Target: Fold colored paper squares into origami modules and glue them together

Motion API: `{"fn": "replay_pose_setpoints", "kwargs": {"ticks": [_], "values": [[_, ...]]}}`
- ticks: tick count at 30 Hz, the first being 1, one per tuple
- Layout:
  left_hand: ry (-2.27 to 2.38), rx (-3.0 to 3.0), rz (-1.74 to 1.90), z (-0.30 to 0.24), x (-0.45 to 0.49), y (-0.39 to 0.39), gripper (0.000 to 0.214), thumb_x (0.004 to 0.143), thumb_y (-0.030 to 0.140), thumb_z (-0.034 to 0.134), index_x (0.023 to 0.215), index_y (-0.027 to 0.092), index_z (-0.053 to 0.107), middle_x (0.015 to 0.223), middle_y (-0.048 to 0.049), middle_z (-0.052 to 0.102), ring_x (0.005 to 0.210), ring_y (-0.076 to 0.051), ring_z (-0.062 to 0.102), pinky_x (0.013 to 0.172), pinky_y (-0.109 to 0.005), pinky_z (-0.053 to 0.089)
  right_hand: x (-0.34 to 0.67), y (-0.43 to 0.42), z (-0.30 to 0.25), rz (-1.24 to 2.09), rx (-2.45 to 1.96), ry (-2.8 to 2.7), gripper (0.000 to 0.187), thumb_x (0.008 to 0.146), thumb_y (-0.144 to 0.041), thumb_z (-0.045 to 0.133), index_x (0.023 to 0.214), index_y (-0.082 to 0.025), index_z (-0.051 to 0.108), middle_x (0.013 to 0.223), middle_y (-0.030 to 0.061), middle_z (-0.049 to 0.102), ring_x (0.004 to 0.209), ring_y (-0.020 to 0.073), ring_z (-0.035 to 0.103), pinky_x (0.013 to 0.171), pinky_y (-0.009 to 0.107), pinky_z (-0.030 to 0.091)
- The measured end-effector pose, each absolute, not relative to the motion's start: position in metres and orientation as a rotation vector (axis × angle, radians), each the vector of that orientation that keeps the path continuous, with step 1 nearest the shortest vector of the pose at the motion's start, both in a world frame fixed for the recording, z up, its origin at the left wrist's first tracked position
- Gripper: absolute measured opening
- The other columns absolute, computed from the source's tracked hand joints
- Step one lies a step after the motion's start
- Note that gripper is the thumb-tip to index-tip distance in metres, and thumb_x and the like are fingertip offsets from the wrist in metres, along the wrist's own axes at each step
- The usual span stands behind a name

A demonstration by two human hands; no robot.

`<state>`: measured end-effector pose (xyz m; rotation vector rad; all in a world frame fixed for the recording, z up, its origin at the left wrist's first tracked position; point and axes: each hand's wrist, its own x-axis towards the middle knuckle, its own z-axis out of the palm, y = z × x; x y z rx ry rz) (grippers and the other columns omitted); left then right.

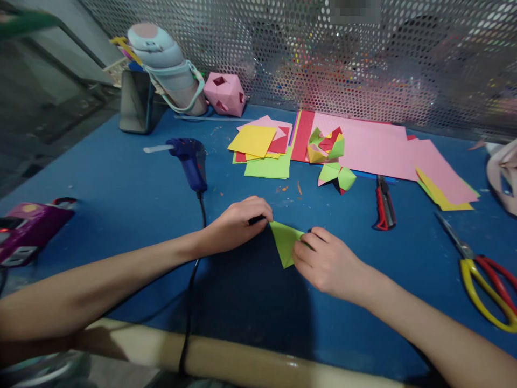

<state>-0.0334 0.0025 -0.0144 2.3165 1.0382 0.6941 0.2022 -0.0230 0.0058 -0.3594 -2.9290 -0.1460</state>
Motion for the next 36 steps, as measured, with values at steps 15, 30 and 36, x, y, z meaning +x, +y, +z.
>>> {"fn": "replay_pose_setpoints", "kwargs": {"ticks": [15, 30, 36], "values": [[1.059, 2.316, 0.679, -0.0140, -0.0333, 0.0024, 0.020, 0.075, 0.001, 0.042, 0.076, 0.016, 0.055, 0.080, -0.0032, 0.061, 0.080, -0.015, 0.053, 0.075, -0.026, 0.042, 0.2019, -0.0229, 0.0059, -0.154, -0.323, -2.938, 0.029, 0.091, -0.009, 0.039, 0.080, -0.013, 0.065, 0.096, 0.0093, 0.066, 0.085, 0.0208, 0.055, 0.073, 0.038, 0.040], [1.067, 2.352, 0.709, -0.0143, -0.0322, 0.0023, 0.019, 0.075, 0.001, 0.044, 0.075, 0.015, 0.056, 0.079, -0.0028, 0.062, 0.078, -0.014, 0.053, 0.073, -0.025, 0.043, 0.2021, -0.0238, 0.0058, -0.134, -0.333, -2.969, 0.028, 0.091, -0.009, 0.039, 0.079, -0.013, 0.064, 0.095, 0.0098, 0.066, 0.085, 0.0205, 0.055, 0.074, 0.038, 0.038], [1.063, 2.455, 0.786, -0.0222, -0.0328, 0.0042, 0.020, 0.080, 0.004, 0.040, 0.075, 0.015, 0.057, 0.076, -0.0042, 0.061, 0.076, -0.015, 0.053, 0.074, -0.029, 0.043, 0.2037, -0.0274, 0.0029, -0.063, -0.391, -2.989, 0.028, 0.091, -0.015, 0.039, 0.083, -0.014, 0.065, 0.092, 0.0123, 0.065, 0.084, 0.0200, 0.054, 0.071, 0.036, 0.037]]}}
